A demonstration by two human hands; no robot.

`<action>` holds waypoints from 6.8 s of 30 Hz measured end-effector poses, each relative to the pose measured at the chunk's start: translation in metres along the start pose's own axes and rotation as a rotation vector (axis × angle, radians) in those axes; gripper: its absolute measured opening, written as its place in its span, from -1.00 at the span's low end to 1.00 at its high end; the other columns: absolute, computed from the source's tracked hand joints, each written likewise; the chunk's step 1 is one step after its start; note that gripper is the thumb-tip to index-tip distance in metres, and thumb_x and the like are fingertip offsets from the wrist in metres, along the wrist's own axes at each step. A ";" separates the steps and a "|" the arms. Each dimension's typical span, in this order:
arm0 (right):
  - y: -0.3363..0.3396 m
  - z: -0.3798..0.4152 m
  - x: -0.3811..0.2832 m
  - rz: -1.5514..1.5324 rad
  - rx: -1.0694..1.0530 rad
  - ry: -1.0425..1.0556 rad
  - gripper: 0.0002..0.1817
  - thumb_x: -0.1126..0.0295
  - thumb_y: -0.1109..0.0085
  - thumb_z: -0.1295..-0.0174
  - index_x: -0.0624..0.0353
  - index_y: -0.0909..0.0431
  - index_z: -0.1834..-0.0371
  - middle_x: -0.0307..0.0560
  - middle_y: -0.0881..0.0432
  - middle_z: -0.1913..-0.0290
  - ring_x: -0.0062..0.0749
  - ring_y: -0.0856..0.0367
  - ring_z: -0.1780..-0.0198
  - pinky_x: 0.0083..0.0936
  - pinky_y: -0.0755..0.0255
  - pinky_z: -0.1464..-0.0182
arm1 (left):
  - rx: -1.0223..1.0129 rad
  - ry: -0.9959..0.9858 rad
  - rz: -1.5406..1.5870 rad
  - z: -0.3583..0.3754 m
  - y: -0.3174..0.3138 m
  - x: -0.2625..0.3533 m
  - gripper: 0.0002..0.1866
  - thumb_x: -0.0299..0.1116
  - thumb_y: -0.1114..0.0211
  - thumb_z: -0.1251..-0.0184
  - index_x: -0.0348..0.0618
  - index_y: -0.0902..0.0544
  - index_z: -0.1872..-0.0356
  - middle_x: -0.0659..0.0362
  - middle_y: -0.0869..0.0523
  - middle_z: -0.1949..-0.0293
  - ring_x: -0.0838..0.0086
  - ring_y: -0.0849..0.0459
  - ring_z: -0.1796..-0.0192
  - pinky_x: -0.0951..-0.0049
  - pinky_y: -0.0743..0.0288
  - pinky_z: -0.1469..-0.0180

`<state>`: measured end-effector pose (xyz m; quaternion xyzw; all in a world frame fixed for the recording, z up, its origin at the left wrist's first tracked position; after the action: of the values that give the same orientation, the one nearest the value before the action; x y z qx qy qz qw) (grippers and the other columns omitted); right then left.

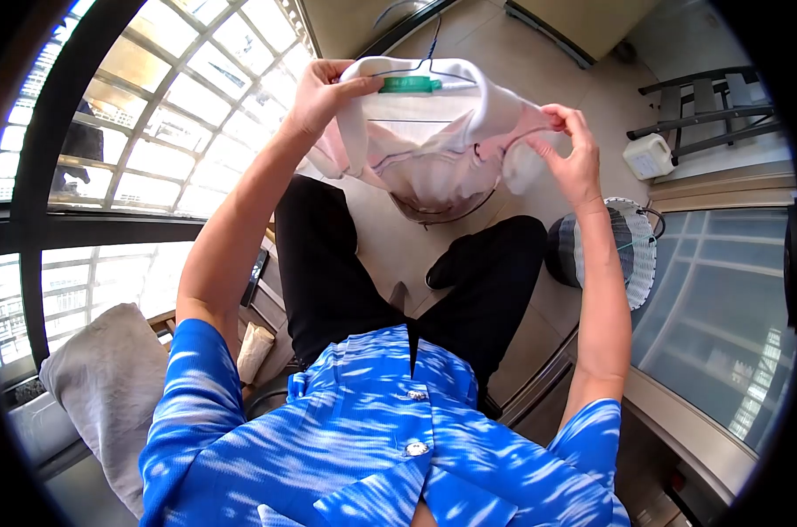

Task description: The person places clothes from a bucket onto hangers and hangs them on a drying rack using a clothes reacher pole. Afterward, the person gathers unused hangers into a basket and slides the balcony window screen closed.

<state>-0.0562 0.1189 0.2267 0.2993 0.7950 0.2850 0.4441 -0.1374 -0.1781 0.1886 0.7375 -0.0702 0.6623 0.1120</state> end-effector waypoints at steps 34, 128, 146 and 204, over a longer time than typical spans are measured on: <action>-0.163 -0.108 0.015 -0.717 -0.485 -0.709 -0.49 0.38 -0.22 -0.17 0.14 -0.34 -0.20 -0.12 -0.39 -0.18 -0.33 -0.32 -0.20 -0.43 -0.22 -0.26 | 0.029 0.052 -0.049 -0.102 0.083 0.109 -0.78 -0.34 -0.38 -0.07 -0.35 -0.66 0.41 0.29 -0.46 0.57 0.66 -0.37 0.47 0.58 -0.21 0.44; -0.259 -0.478 -0.410 -1.080 -0.565 0.241 -0.63 0.11 0.13 -0.36 0.16 -0.31 0.49 -0.33 -0.26 0.71 -0.68 -0.18 0.70 -0.65 -0.03 0.65 | 0.897 -0.213 -0.183 -0.052 0.582 0.668 -0.65 -0.21 -0.42 -0.05 -0.25 -0.66 0.21 0.14 -0.68 0.38 0.54 -0.60 0.34 0.47 -0.45 0.31; -0.219 -0.485 -0.441 -1.163 -0.601 0.252 -0.57 0.06 0.20 -0.37 0.15 -0.35 0.52 -0.32 -0.26 0.75 -0.67 -0.19 0.73 -0.64 -0.04 0.68 | 0.840 -0.192 -0.105 -0.049 0.572 0.657 -0.59 -0.20 -0.45 -0.02 -0.23 -0.64 0.14 0.15 -0.67 0.35 0.49 -0.61 0.33 0.44 -0.50 0.28; -0.188 -0.712 -0.800 -1.204 -0.142 0.681 -0.65 0.12 0.06 -0.36 0.06 -0.19 0.49 -0.33 -0.25 0.74 -0.72 -0.19 0.82 -0.67 -0.03 0.83 | 1.232 -0.580 -0.507 -0.064 0.583 0.495 -0.82 -0.38 -0.09 -0.36 -0.20 -0.39 0.44 0.35 -0.37 0.73 0.73 -0.33 0.69 0.61 -0.18 0.68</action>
<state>-0.3815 -0.7211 0.8351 -0.3296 0.8971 0.1186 0.2694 -0.2901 -0.7019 0.7281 0.8061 0.4618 0.3132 -0.1970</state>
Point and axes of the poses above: each hand's wrist, its own z-axis away from the middle knuckle, its own y-axis out of the back of the hand, x = y × z, the point moved 8 cm from there along -z, towards the middle knuckle
